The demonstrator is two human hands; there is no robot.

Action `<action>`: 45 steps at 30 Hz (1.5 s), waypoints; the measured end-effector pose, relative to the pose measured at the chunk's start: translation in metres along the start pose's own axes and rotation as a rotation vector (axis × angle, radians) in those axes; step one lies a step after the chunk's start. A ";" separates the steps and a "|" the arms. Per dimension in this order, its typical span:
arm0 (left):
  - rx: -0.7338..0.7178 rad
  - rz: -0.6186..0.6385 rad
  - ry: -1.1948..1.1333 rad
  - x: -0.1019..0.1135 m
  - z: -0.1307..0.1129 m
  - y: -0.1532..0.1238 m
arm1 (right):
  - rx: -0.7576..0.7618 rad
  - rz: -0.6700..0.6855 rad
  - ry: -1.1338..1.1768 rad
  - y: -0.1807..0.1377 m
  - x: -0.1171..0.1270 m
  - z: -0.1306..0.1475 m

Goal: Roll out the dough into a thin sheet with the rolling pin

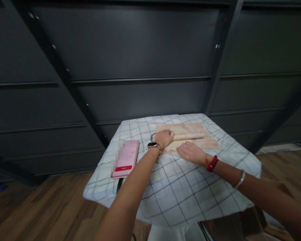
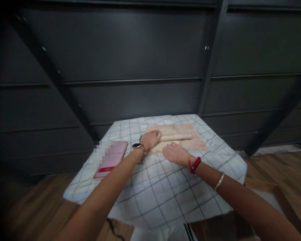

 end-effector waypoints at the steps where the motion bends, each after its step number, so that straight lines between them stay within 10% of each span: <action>1: 0.002 0.004 0.003 0.000 0.000 0.000 | 0.008 -0.016 0.002 -0.001 0.001 0.000; 45: 0.019 -0.029 -0.022 -0.003 0.002 0.002 | -0.113 -0.153 0.092 -0.049 0.017 -0.018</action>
Point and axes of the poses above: each hand's wrist, its own y-axis towards the middle knuckle, its own x-axis out of the back of the hand, z = x × y, the point moved 6 cm from there along y, towards the middle knuckle
